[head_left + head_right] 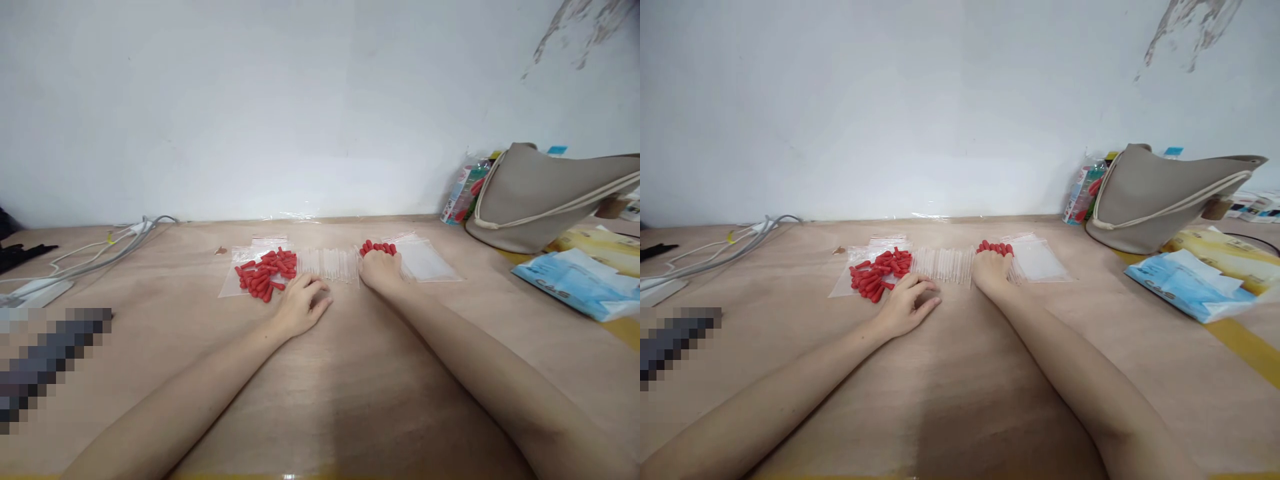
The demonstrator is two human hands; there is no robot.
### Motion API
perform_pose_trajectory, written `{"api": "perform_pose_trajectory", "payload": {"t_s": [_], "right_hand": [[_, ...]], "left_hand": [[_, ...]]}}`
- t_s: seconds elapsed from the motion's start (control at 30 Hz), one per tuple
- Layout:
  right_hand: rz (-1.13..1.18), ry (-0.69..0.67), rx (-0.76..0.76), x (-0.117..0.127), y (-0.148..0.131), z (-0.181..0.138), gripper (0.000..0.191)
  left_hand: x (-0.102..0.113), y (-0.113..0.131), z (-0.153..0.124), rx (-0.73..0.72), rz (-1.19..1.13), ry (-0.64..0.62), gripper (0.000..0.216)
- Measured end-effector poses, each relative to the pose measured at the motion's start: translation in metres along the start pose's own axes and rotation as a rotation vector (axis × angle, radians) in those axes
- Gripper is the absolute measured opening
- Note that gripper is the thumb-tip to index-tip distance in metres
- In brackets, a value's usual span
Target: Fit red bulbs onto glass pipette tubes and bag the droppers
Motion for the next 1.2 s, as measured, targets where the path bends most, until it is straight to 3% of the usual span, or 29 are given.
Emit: {"api": "perform_pose_trajectory", "payload": {"t_s": [0.13, 0.33, 0.43, 0.57, 0.7, 0.87, 1.03, 1.2], "right_hand": [[-0.056, 0.069, 0.156, 0.023, -0.003, -0.025, 0.026], [-0.021, -0.04, 0.578, 0.037, -0.006, -0.081, 0.022], [-0.013, -0.066, 0.636, 0.036, -0.004, -0.091, 0.018], [0.032, -0.113, 0.668, 0.029, -0.005, -0.091, 0.011], [0.304, -0.131, 0.613, 0.025, -0.005, -0.087, 0.013], [0.471, -0.136, 0.536, 0.018, -0.007, -0.088, 0.016], [0.488, -0.185, 0.528, 0.013, -0.01, -0.088, 0.008], [0.583, -0.093, 0.49, 0.014, 0.002, -0.087, 0.009]], "left_hand": [[0.01, -0.01, 0.001, 0.045, 0.127, 0.026, 0.014], [0.038, -0.052, 0.017, 0.106, 0.381, -0.012, 0.013], [0.042, -0.08, 0.031, 0.16, 0.489, -0.111, 0.019], [0.029, -0.105, 0.044, 0.189, 0.498, -0.354, 0.024], [0.023, -0.114, 0.048, 0.153, 0.46, -0.432, 0.014], [0.032, -0.109, 0.05, 0.121, 0.435, -0.377, 0.011], [0.047, -0.074, 0.048, 0.035, 0.366, -0.159, 0.011], [0.025, -0.029, 0.017, -0.006, 0.108, -0.073, 0.008]]}}
Point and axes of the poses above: each hand's wrist, its own z-axis towards the middle knuckle, its own x-axis out of the back of the hand, y = z × x, the point moved 7 cm from there along z, towards the middle knuckle, and after that the axes turned 13 degrees about -x, right-handed, at the moved point
